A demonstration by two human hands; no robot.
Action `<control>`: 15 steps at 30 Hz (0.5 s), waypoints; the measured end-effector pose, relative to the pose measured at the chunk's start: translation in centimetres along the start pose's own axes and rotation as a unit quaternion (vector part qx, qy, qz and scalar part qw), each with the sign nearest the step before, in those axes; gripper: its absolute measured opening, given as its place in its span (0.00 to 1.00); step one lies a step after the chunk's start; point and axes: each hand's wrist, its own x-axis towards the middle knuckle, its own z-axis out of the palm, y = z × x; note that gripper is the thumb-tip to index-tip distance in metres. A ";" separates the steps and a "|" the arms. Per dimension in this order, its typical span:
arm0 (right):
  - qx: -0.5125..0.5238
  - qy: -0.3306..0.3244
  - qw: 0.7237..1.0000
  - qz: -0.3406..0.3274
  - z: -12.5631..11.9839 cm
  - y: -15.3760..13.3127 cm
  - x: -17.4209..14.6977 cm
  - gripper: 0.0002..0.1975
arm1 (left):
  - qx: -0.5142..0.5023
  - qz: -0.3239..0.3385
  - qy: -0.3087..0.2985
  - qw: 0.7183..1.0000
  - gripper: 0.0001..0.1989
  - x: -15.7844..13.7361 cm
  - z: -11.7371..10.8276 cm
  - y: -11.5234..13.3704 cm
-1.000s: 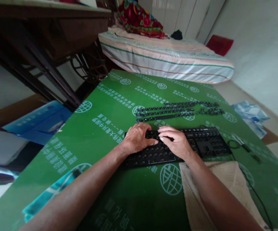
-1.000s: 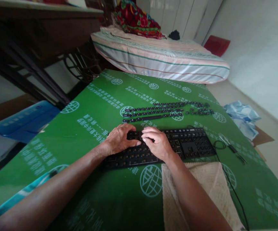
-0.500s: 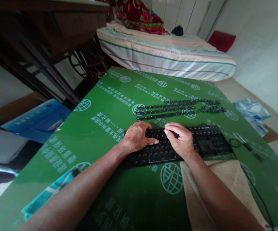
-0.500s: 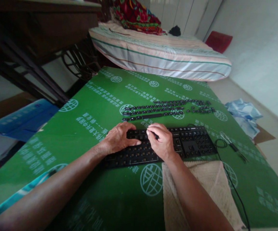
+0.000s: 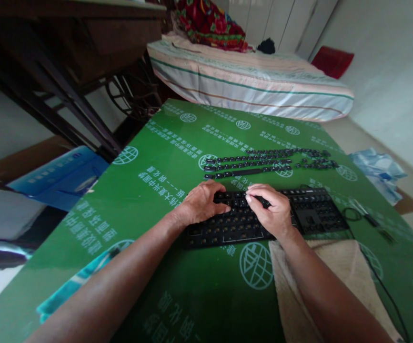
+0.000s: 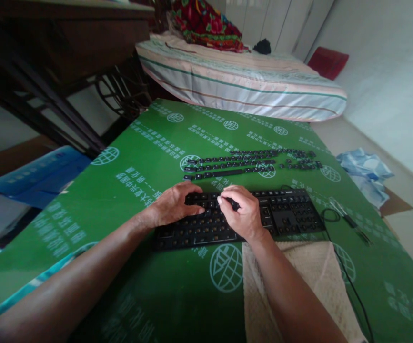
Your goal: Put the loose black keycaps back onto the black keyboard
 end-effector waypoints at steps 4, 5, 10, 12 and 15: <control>0.049 -0.075 0.996 -0.012 -0.6 -0.8 0.2 0.06 | -0.012 0.004 0.000 1.000 0.20 0.0 0.0 -0.2; 0.057 -0.100 0.993 -0.017 -0.8 -1.1 0.2 0.07 | -0.014 0.005 0.000 1.000 0.21 0.0 0.0 -0.2; 0.058 -0.169 0.982 -0.051 -0.8 -1.8 0.0 0.08 | -0.025 0.018 -0.006 1.000 0.20 -0.1 -0.1 -0.3; 0.047 -0.176 0.981 -0.064 -0.6 -1.8 -0.2 0.08 | -0.030 0.023 -0.007 0.999 0.19 -0.1 -0.2 -0.3; 0.021 -0.190 0.978 -0.081 -0.4 -1.6 -0.4 0.09 | -0.036 0.029 -0.009 0.999 0.18 -0.2 -0.2 -0.4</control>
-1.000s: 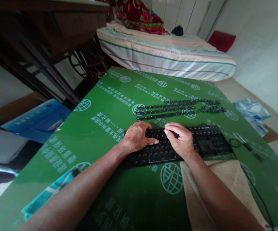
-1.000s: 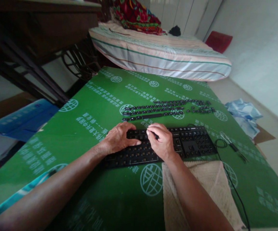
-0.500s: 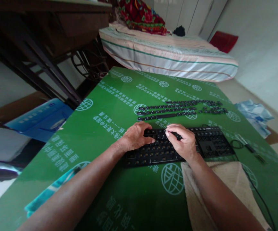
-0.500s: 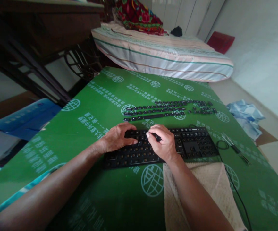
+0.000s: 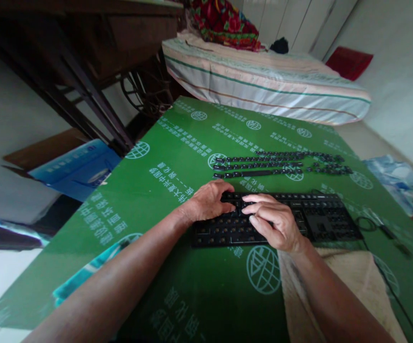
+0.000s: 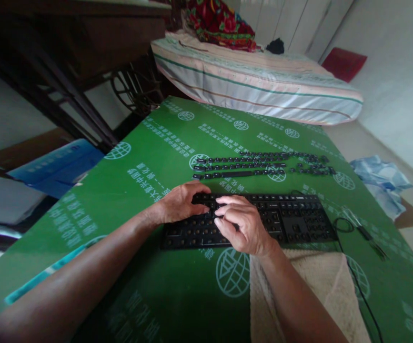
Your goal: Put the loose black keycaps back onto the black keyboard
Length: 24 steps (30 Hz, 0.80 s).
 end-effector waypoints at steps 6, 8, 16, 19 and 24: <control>-0.030 -0.006 1.000 -0.007 0.2 -0.1 0.0 0.09 | -0.009 0.007 0.001 1.000 0.18 -0.1 0.0 0.0; -0.025 0.000 1.000 -0.003 0.2 -0.1 0.1 0.09 | -0.011 0.010 0.001 1.000 0.18 -0.1 0.0 0.0; 0.016 0.032 0.999 0.029 0.0 0.1 -0.1 0.10 | -0.030 0.020 0.000 0.999 0.16 -0.2 -0.3 -0.5; 0.029 0.046 0.997 0.050 -0.1 0.2 -0.2 0.11 | -0.043 0.026 -0.001 0.999 0.16 -0.3 -0.5 -0.7; 0.035 0.038 0.998 0.036 0.0 0.1 -0.3 0.12 | -0.059 0.032 -0.006 0.998 0.15 -0.3 -0.7 -1.0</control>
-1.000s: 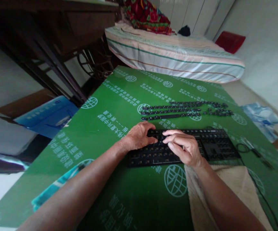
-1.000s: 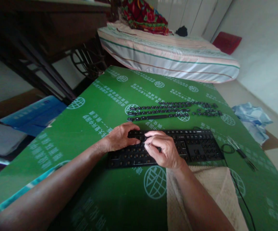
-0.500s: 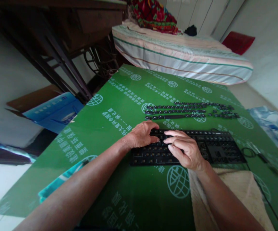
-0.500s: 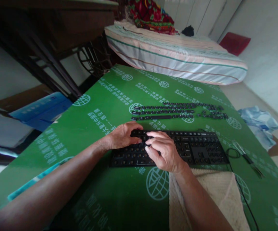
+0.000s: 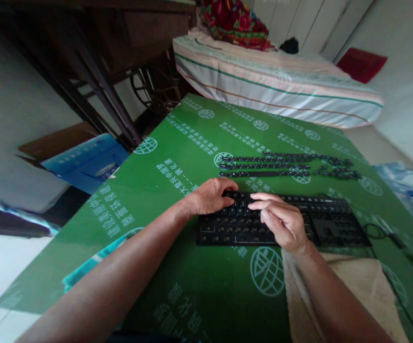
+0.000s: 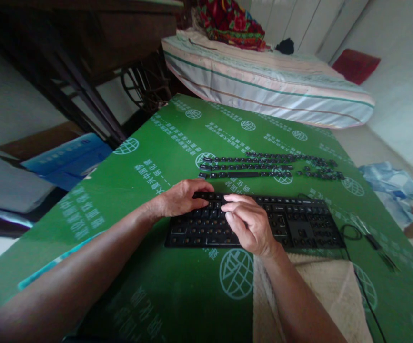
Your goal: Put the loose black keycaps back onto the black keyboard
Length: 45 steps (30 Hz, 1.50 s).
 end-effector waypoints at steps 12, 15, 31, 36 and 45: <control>-0.061 -0.054 0.996 -0.041 0.4 -0.3 0.1 0.09 | -0.021 0.005 0.011 1.000 0.14 0.1 0.1 -0.2; -0.031 0.002 0.999 -0.014 -0.1 0.1 -0.1 0.10 | -0.024 0.005 0.013 1.000 0.14 0.0 0.0 -0.2; -0.004 -0.008 1.000 -0.026 0.1 0.0 -0.1 0.13 | -0.008 0.024 0.025 0.999 0.13 0.1 0.3 -0.5; -0.048 -0.069 0.995 -0.059 0.5 -0.6 0.3 0.11 | -0.007 0.032 0.027 0.999 0.13 0.2 0.4 -0.5; -0.061 -0.052 0.996 -0.038 0.3 -0.3 0.2 0.11 | -0.002 0.037 0.031 0.999 0.12 0.1 0.4 -0.7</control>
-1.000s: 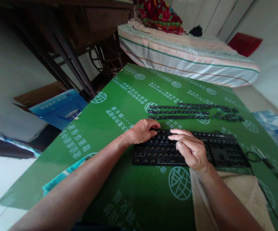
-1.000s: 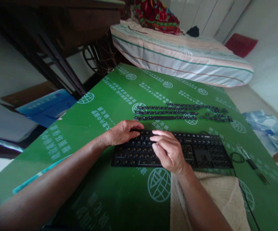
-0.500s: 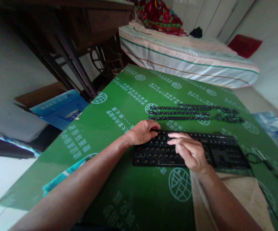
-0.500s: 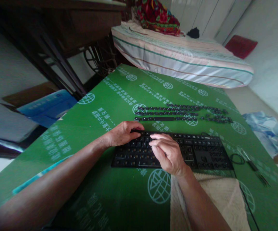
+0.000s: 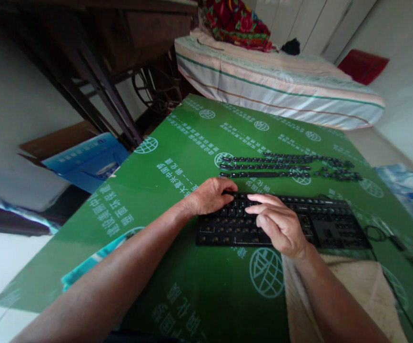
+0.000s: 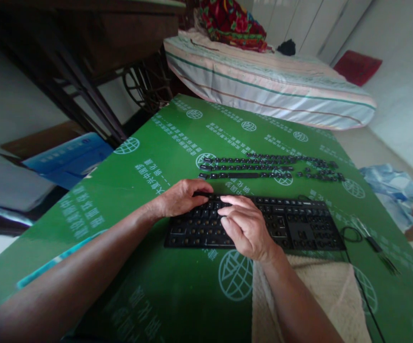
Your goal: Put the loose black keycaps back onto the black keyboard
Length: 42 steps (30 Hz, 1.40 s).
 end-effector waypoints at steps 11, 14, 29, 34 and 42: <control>0.011 0.020 1.000 -0.009 0.0 0.0 0.1 0.12 | 0.005 0.002 0.001 1.000 0.12 0.0 0.1 0.1; -0.010 -0.002 1.000 -0.025 0.2 -0.2 0.2 0.09 | 0.007 0.001 0.002 1.000 0.11 0.0 0.0 0.2; -0.028 -0.026 0.999 -0.029 0.5 -0.4 0.3 0.10 | 0.014 -0.004 0.003 1.000 0.12 0.0 0.2 0.3; -0.034 -0.007 0.999 -0.019 0.1 0.1 0.1 0.09 | 0.015 -0.003 0.001 1.000 0.12 0.0 0.0 0.4; -0.029 0.006 0.999 -0.016 0.1 -0.2 0.1 0.10 | 0.017 -0.003 -0.001 1.000 0.11 0.0 0.1 0.3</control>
